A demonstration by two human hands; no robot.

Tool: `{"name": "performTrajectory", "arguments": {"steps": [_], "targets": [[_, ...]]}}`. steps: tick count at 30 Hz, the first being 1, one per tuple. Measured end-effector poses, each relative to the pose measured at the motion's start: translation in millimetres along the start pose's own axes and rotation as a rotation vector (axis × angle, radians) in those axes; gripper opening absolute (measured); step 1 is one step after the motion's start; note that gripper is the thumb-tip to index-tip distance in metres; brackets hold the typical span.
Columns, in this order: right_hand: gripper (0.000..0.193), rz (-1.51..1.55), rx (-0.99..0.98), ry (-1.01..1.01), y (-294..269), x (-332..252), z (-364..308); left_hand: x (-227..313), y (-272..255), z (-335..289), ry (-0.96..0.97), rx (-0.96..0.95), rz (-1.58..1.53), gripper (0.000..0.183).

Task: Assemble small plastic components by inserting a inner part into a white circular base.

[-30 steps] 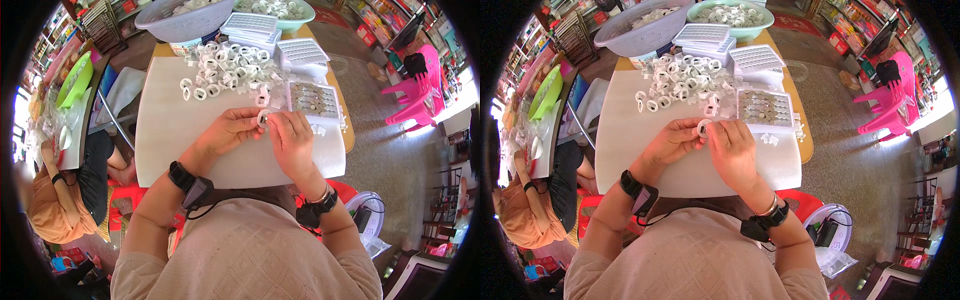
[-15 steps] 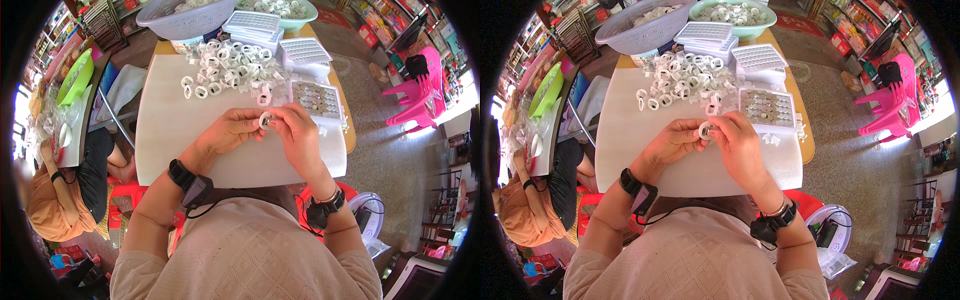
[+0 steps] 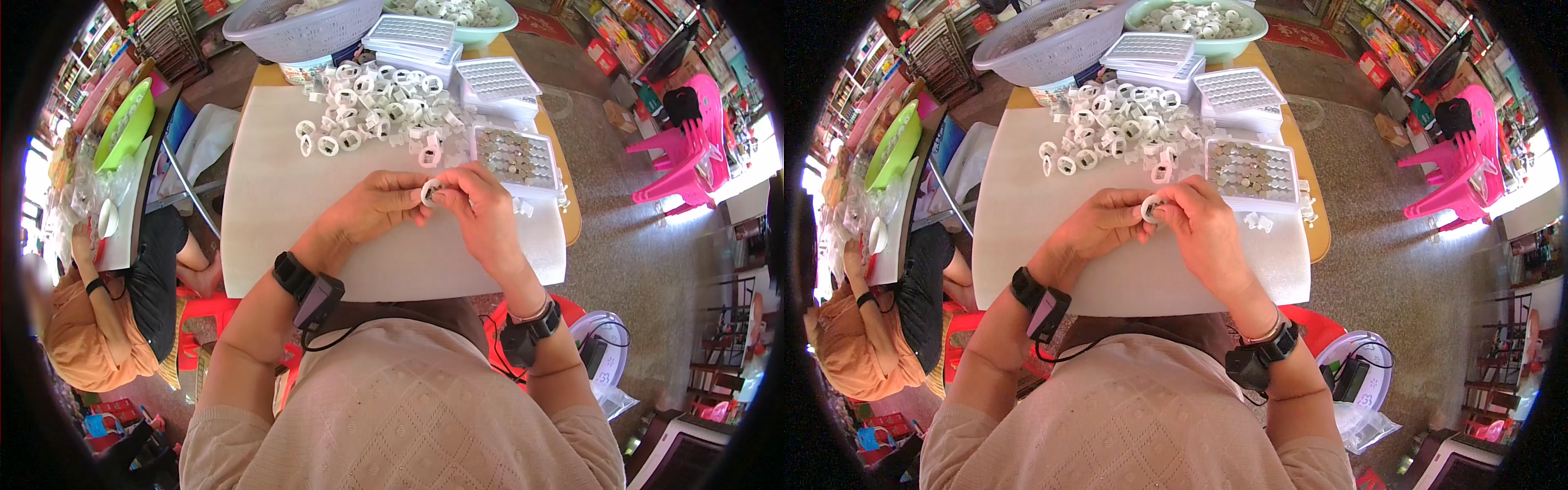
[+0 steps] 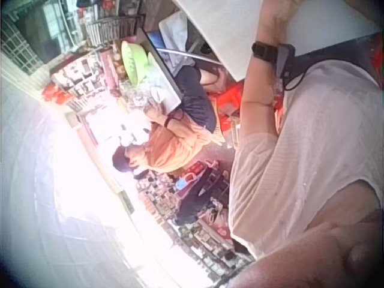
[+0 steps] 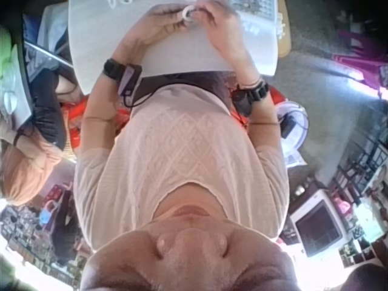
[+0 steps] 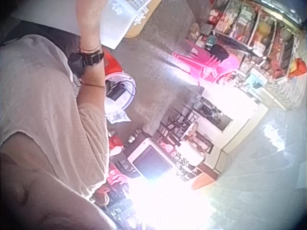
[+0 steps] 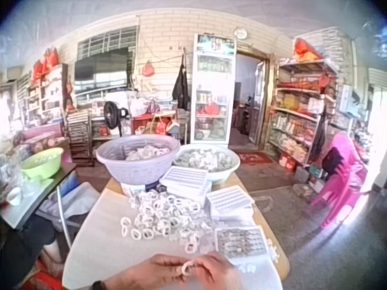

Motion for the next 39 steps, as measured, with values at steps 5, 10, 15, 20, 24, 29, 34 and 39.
{"name": "performTrajectory", "arguments": {"steps": [5,10,15,20,24,29,34,39], "targets": [[0.018,0.011,0.065,-0.095,0.6,-7.3,-4.6,2.3,1.0,-1.3,-0.002,-0.019,-0.048,0.03],[0.012,-0.001,0.01,-0.052,2.6,-9.7,-0.6,0.1,-2.3,0.0,-0.035,0.002,-0.093,0.031],[0.008,-0.093,-0.005,-0.097,3.4,-12.5,1.4,-0.6,-1.9,-0.1,-0.043,0.015,-0.089,0.03],[0.012,0.112,-0.016,0.138,6.1,1.1,6.8,3.9,-1.7,0.9,-0.038,0.037,-0.194,0.03],[0.016,0.158,-0.036,0.215,8.7,1.5,9.1,4.2,-7.5,-0.7,-0.022,0.078,-0.258,0.029],[0.017,0.135,-0.039,0.226,7.7,4.9,6.5,3.1,-4.7,1.7,-0.016,0.049,-0.201,0.03],[0.023,0.048,-0.002,0.106,6.6,2.8,6.0,4.6,-2.6,2.2,-0.018,0.078,-0.182,0.028],[0.027,-0.026,0.043,-0.044,6.2,-20.1,2.0,1.3,-5.6,3.9,-0.01,0.101,-0.232,0.028]]}}
Point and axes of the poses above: each hand's wrist, its own z-axis towards the middle knuckle, its own y-axis out of the palm, x = y × z, the point moved 6 cm from there along z, towards the middle knuckle, and after that the axes turned 10 degrees about x, right-handed, at the moved point
